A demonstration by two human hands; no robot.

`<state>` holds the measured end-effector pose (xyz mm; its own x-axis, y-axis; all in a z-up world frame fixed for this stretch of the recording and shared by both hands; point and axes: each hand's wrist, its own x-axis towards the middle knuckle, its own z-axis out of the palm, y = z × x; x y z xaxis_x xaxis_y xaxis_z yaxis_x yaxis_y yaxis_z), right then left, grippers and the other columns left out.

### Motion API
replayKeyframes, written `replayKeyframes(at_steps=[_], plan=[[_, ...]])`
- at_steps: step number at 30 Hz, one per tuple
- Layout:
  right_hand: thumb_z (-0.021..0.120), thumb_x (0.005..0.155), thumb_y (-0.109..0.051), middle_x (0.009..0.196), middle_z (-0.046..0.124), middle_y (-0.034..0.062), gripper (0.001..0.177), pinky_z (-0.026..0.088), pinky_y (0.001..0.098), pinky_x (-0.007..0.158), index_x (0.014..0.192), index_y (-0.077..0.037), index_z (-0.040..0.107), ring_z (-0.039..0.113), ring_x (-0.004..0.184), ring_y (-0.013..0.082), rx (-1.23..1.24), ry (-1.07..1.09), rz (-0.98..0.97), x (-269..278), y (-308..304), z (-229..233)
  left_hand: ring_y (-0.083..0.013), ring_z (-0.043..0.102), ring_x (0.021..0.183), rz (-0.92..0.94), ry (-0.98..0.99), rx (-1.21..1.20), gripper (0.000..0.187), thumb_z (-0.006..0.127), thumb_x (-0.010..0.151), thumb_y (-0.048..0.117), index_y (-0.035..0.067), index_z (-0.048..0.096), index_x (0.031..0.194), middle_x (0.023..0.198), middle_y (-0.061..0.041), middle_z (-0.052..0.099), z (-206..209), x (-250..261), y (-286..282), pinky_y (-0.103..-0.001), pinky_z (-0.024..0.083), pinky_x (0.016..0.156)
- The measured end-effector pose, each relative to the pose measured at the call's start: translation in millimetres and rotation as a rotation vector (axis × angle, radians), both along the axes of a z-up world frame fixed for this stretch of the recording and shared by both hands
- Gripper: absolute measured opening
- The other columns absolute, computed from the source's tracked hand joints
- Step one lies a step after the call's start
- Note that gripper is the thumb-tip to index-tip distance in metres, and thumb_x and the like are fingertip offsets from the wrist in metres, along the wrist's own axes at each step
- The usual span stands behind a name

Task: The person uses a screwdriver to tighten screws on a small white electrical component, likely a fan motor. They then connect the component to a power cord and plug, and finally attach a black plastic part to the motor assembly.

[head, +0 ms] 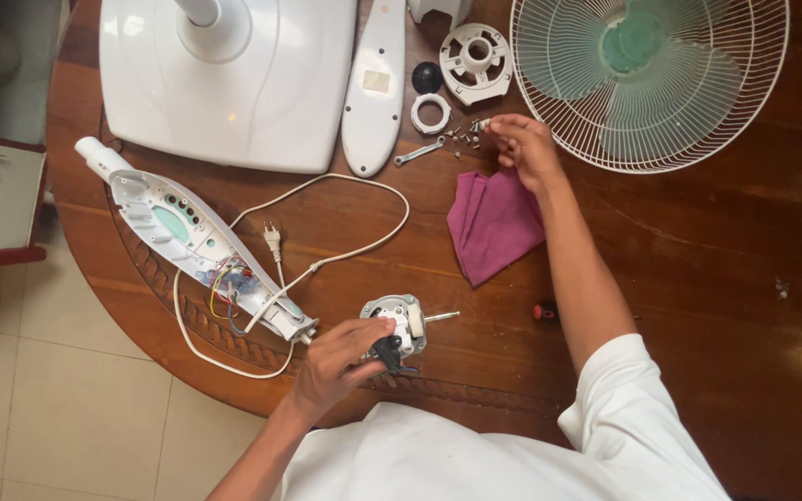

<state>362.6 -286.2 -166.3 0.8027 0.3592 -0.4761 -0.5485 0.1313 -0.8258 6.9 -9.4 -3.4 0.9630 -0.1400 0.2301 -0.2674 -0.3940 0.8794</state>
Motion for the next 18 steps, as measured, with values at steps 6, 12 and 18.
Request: replayKeyframes(at_steps=[6,12,18], plan=[[0.072,0.097,-0.013,0.107,0.076,0.0061,0.012,0.045,0.0221,0.056,0.108,-0.008,0.071,0.058,0.075,0.0081,0.118,0.033,0.029,-5.7,-6.7,17.6,-0.0311,0.071,0.114,0.012,0.008,0.001,0.059,0.088,0.068,0.005,-0.001,0.068,0.123,0.123,-0.013,0.073,1.4,2.3,-3.2,-0.037,0.061,0.096],[0.069,0.095,-0.004,0.113,0.077,0.0156,0.007,0.052,0.0245,0.059,0.102,-0.007,0.068,0.067,0.081,0.0141,0.288,0.022,0.005,-11.0,-11.9,22.9,-0.0306,0.072,0.113,0.02,0.003,0.004,0.058,0.088,0.068,0.004,-0.001,0.068,0.122,0.123,-0.013,0.074,1.7,5.5,-4.6,-0.037,0.061,0.095],[0.069,0.1,-0.005,0.101,0.073,0.0124,0.008,0.051,0.0225,0.06,0.108,-0.004,0.069,0.068,0.081,0.0136,0.299,0.032,-0.04,-14.0,-21.9,13.6,-0.0305,0.071,0.114,0.021,-0.011,0.001,0.056,0.087,0.07,0.004,-0.001,0.068,0.123,0.123,-0.013,0.074,0.9,5.5,-5.2,-0.037,0.061,0.095]])
